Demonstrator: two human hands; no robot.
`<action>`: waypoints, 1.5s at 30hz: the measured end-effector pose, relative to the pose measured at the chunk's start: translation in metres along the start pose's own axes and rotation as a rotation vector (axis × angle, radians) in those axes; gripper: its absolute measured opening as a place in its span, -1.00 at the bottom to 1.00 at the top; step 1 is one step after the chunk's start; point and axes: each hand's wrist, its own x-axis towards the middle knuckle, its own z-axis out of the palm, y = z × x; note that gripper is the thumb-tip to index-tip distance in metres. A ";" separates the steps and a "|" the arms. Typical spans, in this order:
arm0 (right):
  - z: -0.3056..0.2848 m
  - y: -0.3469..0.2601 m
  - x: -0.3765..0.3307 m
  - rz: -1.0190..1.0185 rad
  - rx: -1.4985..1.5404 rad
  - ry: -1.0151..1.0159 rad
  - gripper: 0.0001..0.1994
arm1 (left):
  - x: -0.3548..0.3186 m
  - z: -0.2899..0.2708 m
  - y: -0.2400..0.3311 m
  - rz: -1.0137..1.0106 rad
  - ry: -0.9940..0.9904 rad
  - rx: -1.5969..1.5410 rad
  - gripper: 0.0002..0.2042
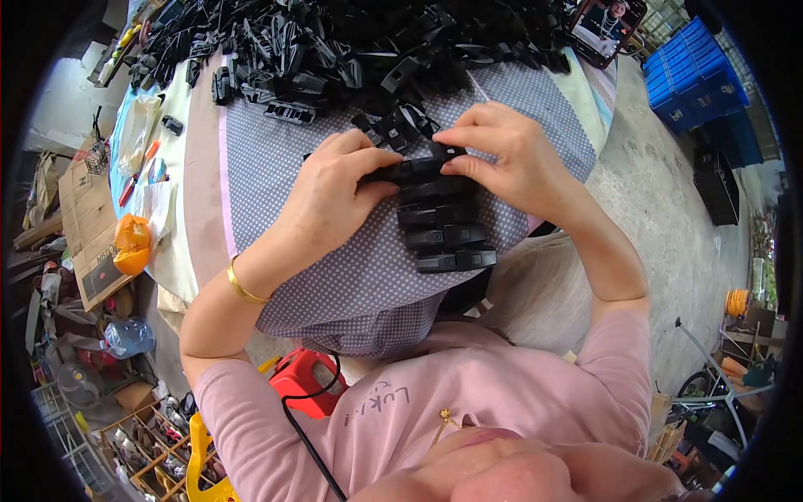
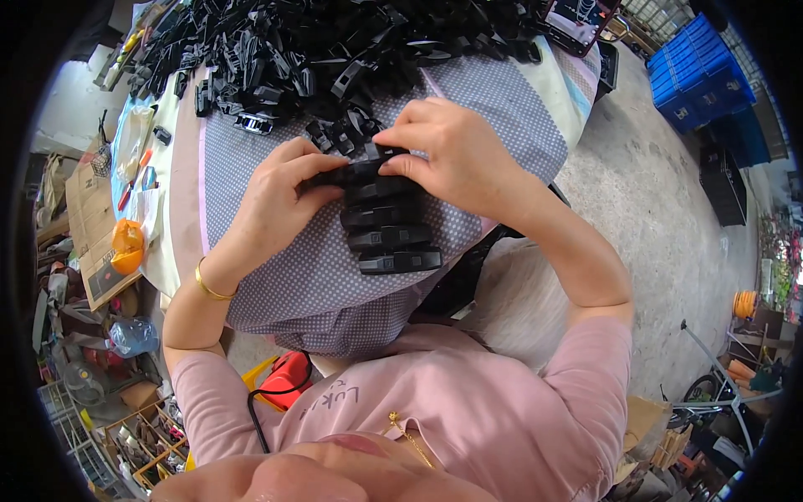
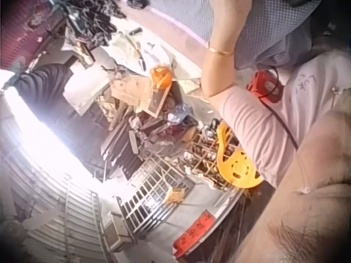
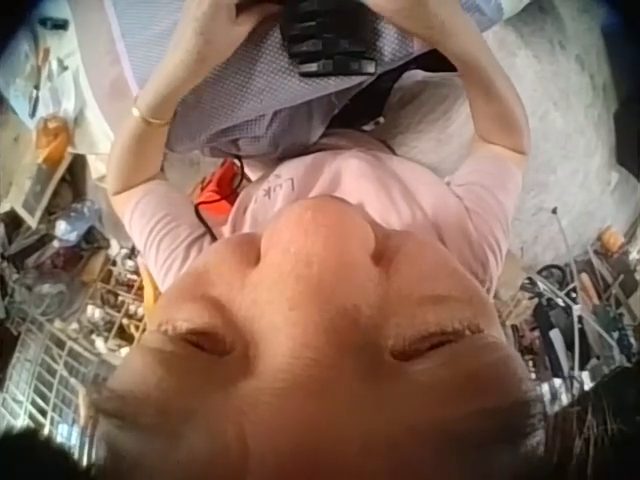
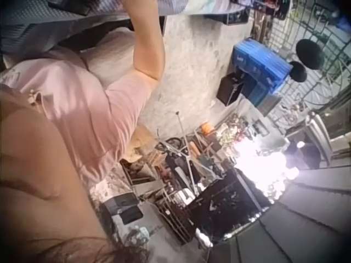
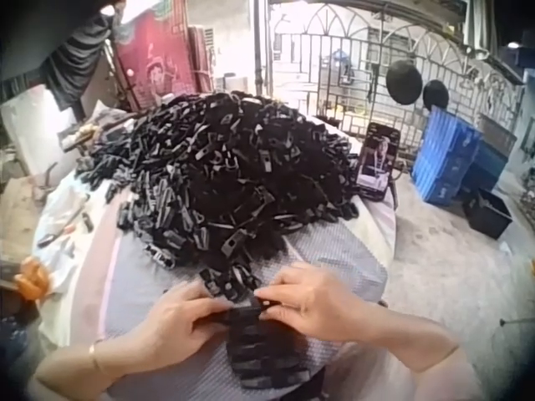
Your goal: Assembling black plastic hair clips from individual components at a production workstation.
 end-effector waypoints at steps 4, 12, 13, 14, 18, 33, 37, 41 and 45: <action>0.000 -0.006 -0.001 -0.046 -0.105 -0.061 -0.74 | -0.001 0.005 0.006 -0.051 0.035 -0.032 -0.77; 0.009 0.002 0.009 -0.142 -0.022 -0.104 -0.75 | 0.001 0.015 0.005 -0.080 0.080 -0.102 -0.83; 0.012 0.004 0.010 -0.119 0.031 -0.104 -0.75 | 0.001 0.016 0.004 -0.078 0.081 -0.103 -0.83; 0.013 0.006 0.010 -0.097 0.084 -0.105 -0.75 | 0.001 0.017 0.004 -0.080 0.083 -0.107 -0.83; 0.010 0.006 0.010 -0.024 0.191 -0.126 -0.76 | 0.006 0.000 0.001 0.123 0.020 0.021 -0.75; 0.017 0.015 0.024 -0.069 -0.292 -0.004 -0.65 | 0.014 0.000 -0.011 -0.167 0.058 -0.300 -0.45; 0.005 0.015 0.021 -0.045 -0.383 -0.015 -0.72 | 0.013 -0.025 -0.023 -0.089 0.087 0.133 -0.56; 0.003 0.012 0.020 -0.070 -0.377 0.042 -0.82 | 0.005 -0.032 -0.049 -0.131 0.238 0.527 -0.70; 0.006 0.026 0.018 -0.120 -0.348 -0.017 -0.78 | 0.013 -0.033 -0.045 -0.129 0.178 0.570 -0.75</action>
